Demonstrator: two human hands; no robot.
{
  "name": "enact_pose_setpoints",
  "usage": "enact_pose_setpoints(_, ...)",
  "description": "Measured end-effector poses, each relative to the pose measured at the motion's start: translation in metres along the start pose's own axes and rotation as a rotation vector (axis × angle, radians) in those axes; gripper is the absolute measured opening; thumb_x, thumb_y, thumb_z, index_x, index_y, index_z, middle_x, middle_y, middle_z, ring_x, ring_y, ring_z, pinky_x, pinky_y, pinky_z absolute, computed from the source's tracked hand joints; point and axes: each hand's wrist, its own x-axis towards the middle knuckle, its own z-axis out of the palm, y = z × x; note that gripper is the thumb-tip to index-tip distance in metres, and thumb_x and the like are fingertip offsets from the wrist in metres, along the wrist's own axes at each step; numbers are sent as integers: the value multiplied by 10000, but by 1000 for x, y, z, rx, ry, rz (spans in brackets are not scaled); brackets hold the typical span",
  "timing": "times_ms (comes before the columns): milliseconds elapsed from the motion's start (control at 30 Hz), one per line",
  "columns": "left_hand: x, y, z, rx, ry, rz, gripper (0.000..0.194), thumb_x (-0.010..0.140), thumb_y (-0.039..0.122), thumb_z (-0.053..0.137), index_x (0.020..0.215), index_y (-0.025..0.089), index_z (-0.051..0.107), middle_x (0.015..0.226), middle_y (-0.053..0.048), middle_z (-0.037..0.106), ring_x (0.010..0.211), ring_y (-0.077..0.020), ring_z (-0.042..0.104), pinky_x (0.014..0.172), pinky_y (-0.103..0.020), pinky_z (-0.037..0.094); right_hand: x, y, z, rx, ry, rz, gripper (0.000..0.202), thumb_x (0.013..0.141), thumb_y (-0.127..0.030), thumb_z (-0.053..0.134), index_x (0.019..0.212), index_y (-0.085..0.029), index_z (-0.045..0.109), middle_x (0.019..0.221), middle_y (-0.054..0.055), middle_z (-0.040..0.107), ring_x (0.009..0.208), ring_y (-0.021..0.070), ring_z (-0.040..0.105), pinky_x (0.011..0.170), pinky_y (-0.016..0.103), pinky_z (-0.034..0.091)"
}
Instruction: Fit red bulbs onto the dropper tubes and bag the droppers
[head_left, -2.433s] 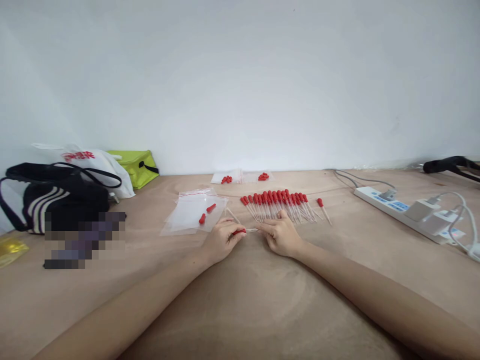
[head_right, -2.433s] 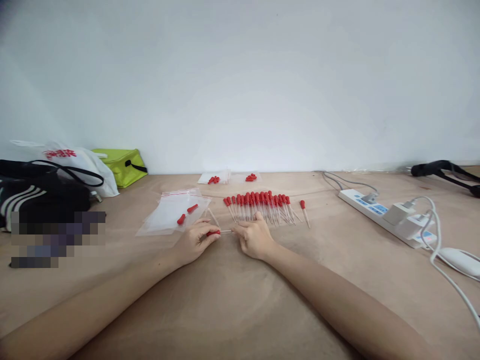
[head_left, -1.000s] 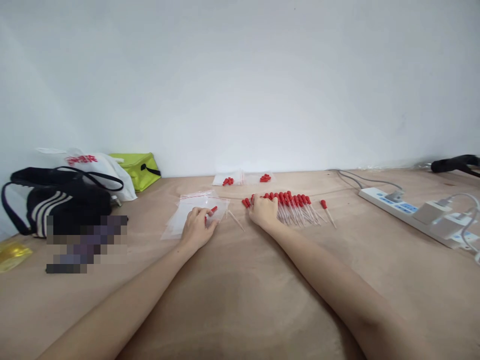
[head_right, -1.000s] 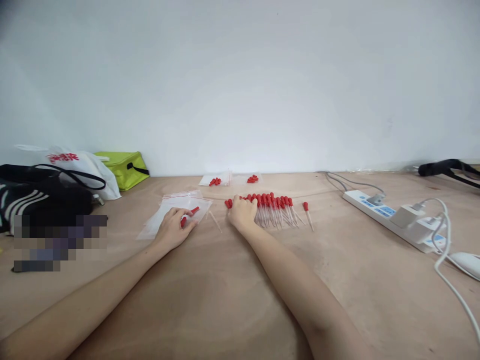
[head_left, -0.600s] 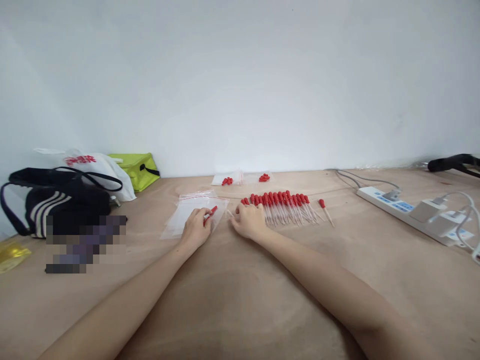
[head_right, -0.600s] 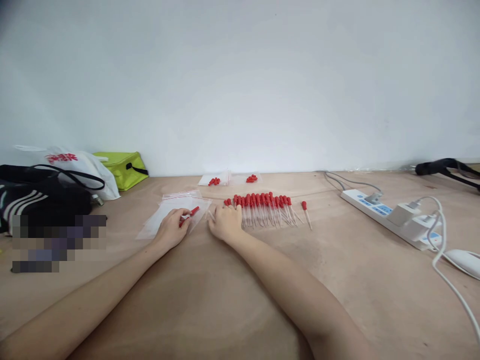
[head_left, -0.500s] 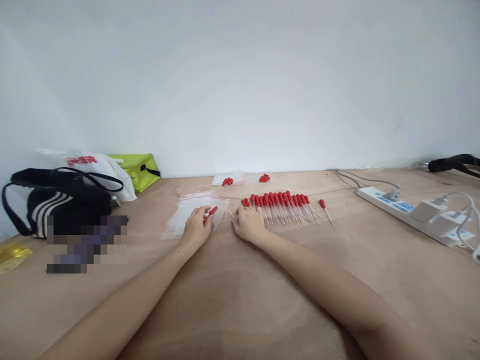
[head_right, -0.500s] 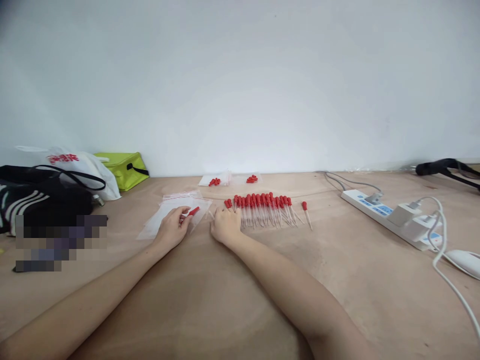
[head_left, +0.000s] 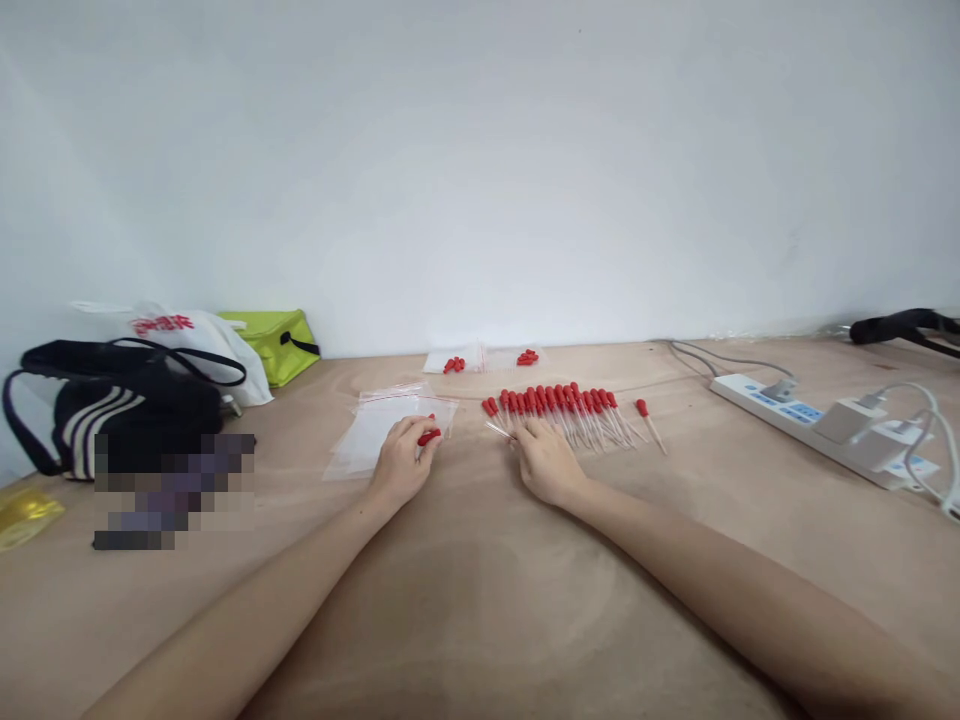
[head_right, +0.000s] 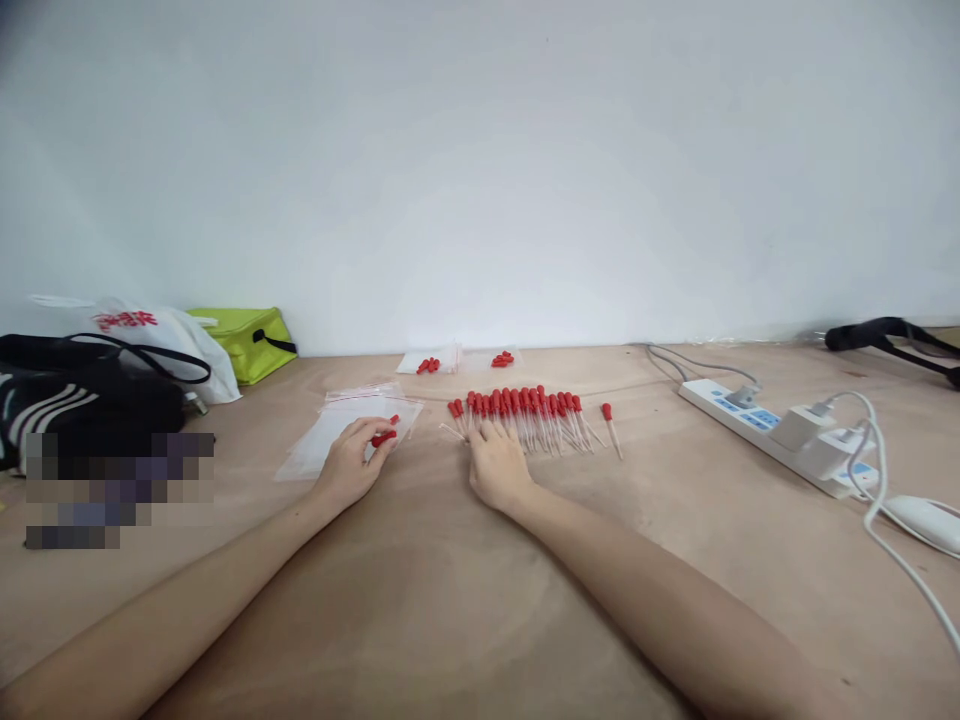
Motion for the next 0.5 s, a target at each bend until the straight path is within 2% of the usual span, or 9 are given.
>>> enact_pose_setpoints(67,-2,7,0,-40,-39,18,73,777,206,461,797,182,527,810,-38,588,793,-178,562,733,-312,454,-11,13,-1,77,60,-1,260,804,-123,348,971,-155,544,894,99,580,852,199,490,719,307,345)
enact_pose_setpoints(167,-6,17,2,-93,-100,43,55,785,216,462,790,184,507,761,-18,594,734,-163,572,686,-289,457,-23,26,-2,232,211,-31,369,820,-122,310,1169,-155,425,935,96,587,835,175,513,714,284,384)
enact_pose_setpoints(267,-10,23,6,-124,-162,53,66,799,232,458,796,185,505,749,-7,602,711,-155,579,655,-275,457,-28,31,-4,363,298,-85,384,824,-129,290,1189,-188,395,988,92,575,792,154,535,703,271,404)
enact_pose_setpoints(400,-10,25,7,-123,-175,69,94,805,245,466,831,185,533,772,-13,627,721,-159,593,656,-275,463,-29,27,-5,382,248,-92,342,814,-144,315,1143,-168,405,827,64,597,678,150,531,648,268,394)
enact_pose_setpoints(500,-9,27,6,-114,-155,97,135,808,250,473,867,182,573,805,-28,649,743,-166,600,678,-282,468,-27,22,-5,275,186,-132,388,808,-151,346,1194,-121,363,753,54,603,704,170,525,658,287,356)
